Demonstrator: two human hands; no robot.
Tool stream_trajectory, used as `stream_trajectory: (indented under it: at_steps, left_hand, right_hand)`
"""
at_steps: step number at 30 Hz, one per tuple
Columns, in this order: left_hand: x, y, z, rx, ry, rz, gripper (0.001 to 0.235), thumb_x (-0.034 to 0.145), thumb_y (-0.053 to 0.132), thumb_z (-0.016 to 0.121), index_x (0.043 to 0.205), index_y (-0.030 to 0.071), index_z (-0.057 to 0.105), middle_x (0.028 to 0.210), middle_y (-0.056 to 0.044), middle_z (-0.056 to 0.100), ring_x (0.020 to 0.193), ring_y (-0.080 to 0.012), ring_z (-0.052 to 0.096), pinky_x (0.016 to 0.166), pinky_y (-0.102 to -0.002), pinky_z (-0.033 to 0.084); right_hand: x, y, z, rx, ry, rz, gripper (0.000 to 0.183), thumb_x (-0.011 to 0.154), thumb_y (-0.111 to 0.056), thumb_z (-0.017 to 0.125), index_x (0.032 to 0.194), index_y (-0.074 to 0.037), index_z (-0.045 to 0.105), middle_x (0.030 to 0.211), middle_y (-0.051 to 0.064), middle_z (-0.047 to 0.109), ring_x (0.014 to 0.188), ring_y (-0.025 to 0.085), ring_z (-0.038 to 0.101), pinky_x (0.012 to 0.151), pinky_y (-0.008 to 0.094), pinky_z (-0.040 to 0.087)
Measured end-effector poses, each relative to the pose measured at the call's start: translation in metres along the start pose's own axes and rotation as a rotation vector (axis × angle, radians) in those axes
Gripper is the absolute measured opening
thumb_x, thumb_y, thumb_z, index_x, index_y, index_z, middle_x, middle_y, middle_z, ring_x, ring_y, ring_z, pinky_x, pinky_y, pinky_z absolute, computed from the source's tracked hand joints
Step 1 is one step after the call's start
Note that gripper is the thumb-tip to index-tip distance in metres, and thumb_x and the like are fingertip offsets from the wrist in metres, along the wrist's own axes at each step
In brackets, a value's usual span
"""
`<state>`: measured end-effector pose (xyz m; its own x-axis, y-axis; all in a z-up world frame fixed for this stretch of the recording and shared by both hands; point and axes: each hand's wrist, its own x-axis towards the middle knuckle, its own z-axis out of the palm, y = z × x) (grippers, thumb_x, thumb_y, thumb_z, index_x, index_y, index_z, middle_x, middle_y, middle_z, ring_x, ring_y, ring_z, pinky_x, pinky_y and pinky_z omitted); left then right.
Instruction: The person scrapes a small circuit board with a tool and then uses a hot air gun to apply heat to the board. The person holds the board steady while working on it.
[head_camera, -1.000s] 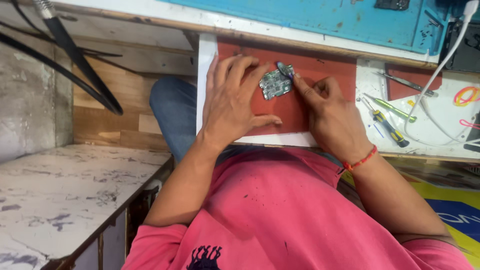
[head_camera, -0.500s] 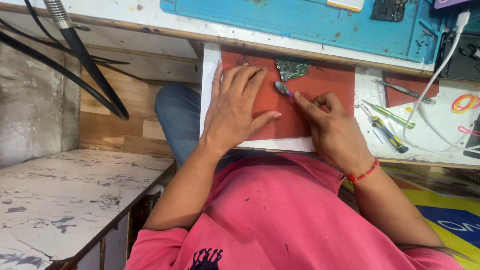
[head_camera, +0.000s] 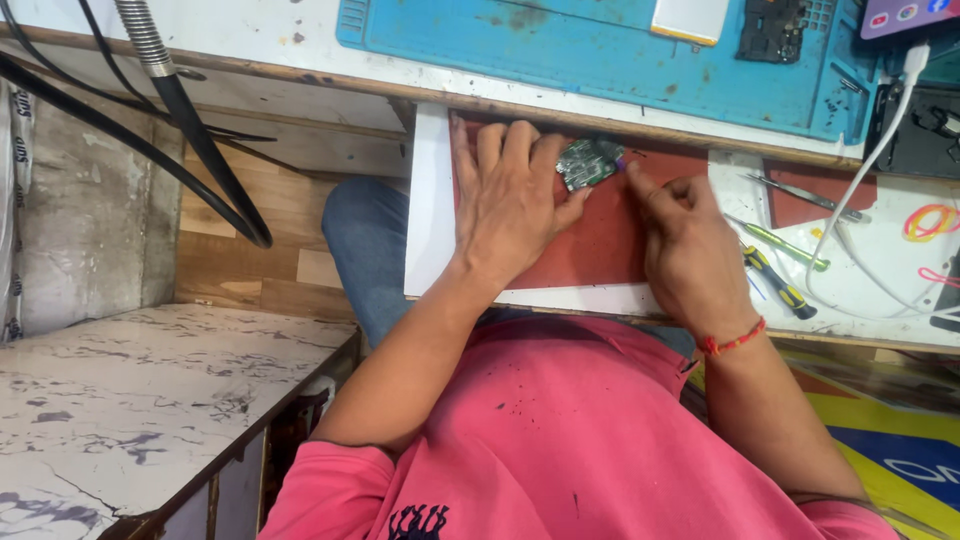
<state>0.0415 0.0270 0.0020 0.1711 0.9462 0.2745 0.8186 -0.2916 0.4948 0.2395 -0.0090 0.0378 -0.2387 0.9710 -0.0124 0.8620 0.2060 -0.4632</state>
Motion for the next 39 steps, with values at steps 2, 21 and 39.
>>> stream_trajectory:
  at_steps: [2,21,39]
  left_hand:
    - [-0.005,-0.001,-0.005,-0.006,-0.044,0.000,0.055,0.071,0.039,0.085,0.110,0.005,0.066,0.106,-0.011,0.053,0.112,-0.0337,0.049,0.118,-0.066,0.024]
    - [-0.041,-0.010,-0.022,-0.060,-0.044,0.012,0.054,0.068,0.036,0.088,0.106,0.005,0.065,0.107,-0.011,0.055,0.116,-0.0343,0.051,0.120,-0.064,0.024]
    - [-0.059,-0.025,-0.045,-0.162,0.010,0.050,0.053,0.075,0.032,0.090,0.114,0.003,0.068,0.121,-0.012,0.054,0.123,-0.0357,0.051,0.116,-0.060,0.034]
  right_hand:
    - [-0.006,-0.002,-0.003,0.043,-0.052,-0.040,0.050,0.094,0.000,0.058,0.140,-0.016,0.066,0.106,0.018,0.062,0.084,0.038,0.065,0.070,0.047,0.053]
    - [-0.017,-0.013,0.001,0.011,-0.147,-0.127,0.064,0.084,0.005,0.059,0.144,-0.017,0.060,0.110,0.017,0.062,0.080,0.038,0.067,0.067,0.047,0.055]
    - [-0.021,-0.018,0.007,0.067,-0.154,-0.153,0.064,0.082,0.002,0.062,0.143,-0.020,0.061,0.109,0.015,0.064,0.085,0.036,0.069,0.069,0.046,0.057]
